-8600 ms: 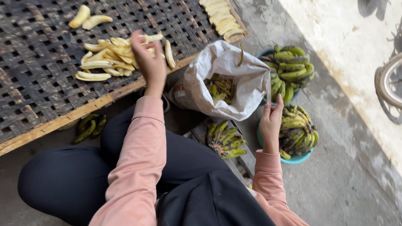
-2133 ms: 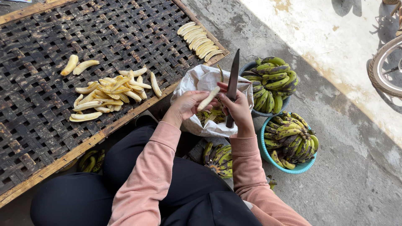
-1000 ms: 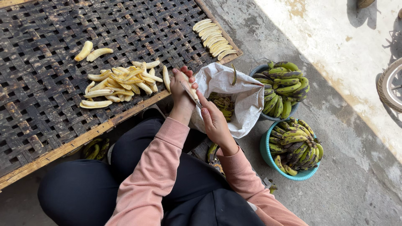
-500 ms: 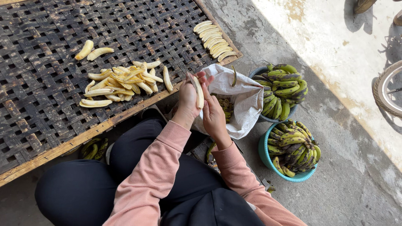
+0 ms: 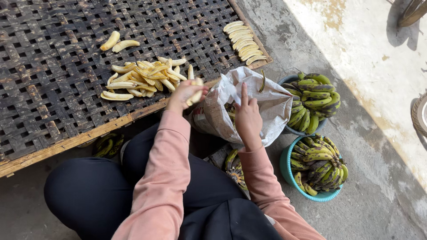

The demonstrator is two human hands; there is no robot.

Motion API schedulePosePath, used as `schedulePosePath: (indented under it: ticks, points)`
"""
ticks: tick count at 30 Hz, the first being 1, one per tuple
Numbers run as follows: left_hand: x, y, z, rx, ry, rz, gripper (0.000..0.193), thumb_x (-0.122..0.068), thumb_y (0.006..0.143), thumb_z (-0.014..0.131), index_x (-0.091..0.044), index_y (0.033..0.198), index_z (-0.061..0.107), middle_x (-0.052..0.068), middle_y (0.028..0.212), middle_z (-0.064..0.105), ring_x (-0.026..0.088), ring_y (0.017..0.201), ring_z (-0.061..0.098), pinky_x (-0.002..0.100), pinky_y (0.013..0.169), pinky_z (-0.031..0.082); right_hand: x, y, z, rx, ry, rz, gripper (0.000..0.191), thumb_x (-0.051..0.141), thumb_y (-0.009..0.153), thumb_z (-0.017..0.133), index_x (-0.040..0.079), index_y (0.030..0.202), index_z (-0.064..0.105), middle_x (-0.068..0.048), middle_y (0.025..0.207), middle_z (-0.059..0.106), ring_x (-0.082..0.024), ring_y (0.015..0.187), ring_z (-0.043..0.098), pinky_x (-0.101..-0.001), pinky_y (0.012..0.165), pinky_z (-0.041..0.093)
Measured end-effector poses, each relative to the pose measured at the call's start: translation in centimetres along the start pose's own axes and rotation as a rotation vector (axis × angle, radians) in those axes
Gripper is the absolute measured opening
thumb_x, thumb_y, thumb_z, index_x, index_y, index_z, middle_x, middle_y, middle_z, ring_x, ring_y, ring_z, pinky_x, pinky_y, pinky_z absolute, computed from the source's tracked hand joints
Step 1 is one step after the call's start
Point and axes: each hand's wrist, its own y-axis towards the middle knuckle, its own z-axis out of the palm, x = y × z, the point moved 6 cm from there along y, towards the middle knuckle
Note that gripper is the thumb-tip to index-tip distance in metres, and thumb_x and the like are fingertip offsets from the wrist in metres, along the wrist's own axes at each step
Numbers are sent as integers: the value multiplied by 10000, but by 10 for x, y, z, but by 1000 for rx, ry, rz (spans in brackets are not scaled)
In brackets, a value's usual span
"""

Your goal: The person sits on the ground peeling green bananas with a small knife, cutting the peel and stripping it off by hand. Peeled bananas are placed on a slatted wooden drying rack and discarded peels are dropped into a woven sack.

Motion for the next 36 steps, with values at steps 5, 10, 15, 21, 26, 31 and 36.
schedulePosePath:
  ticks: [5,10,15,21,26,31,36]
  points:
    - [-71,-41,-136,-908,147,372,343,98,880,544,-1,1208,523,169,1116,662,203,749,646,278,577,532,-68,-35,-2,162,160,205,763,286,1037,599,234,1665,169,-183,1142,590,-374,932,649,-474,757,542]
    - [-112,-84,-111,-1380,717,246,772,-165,989,654,-5,1528,125,271,1554,206,361,1394,315,495,1139,315,-125,-85,-27,-9,249,224,739,204,1037,604,155,1663,213,-249,1199,586,-418,1006,625,-469,845,514]
    - [-85,-79,78,-637,1055,1164,630,-95,1097,648,-21,1608,288,211,1686,279,345,1608,275,442,1357,308,-169,-135,-46,-119,345,373,668,165,1069,565,73,1646,242,-229,1204,602,-335,937,592,-415,856,504]
    - [128,-134,244,686,1538,1127,171,-263,855,780,-142,926,683,48,866,675,263,832,703,419,721,552,-191,-165,-70,-242,321,368,601,122,1116,551,42,1645,277,-175,1251,612,-253,907,564,-380,847,505]
    - [220,-127,204,615,1650,463,568,-207,652,931,-33,1108,640,167,1101,636,350,1027,665,454,851,570,-202,-179,-80,-258,326,503,597,140,1119,566,97,1648,293,-94,969,563,-209,837,540,-356,772,491]
    - [242,-141,199,946,1632,554,857,-40,521,932,-154,1279,549,143,1252,547,344,1218,554,464,950,517,-200,-182,-79,-241,391,558,601,151,1113,548,110,1653,287,-62,932,547,-177,805,534,-335,740,489]
    - [245,-153,202,1299,1693,790,455,-103,906,644,-218,1327,517,117,1124,592,314,1072,644,533,933,479,-199,-178,-77,-248,400,538,595,165,1116,560,106,1648,301,-61,919,543,-175,804,542,-330,741,491]
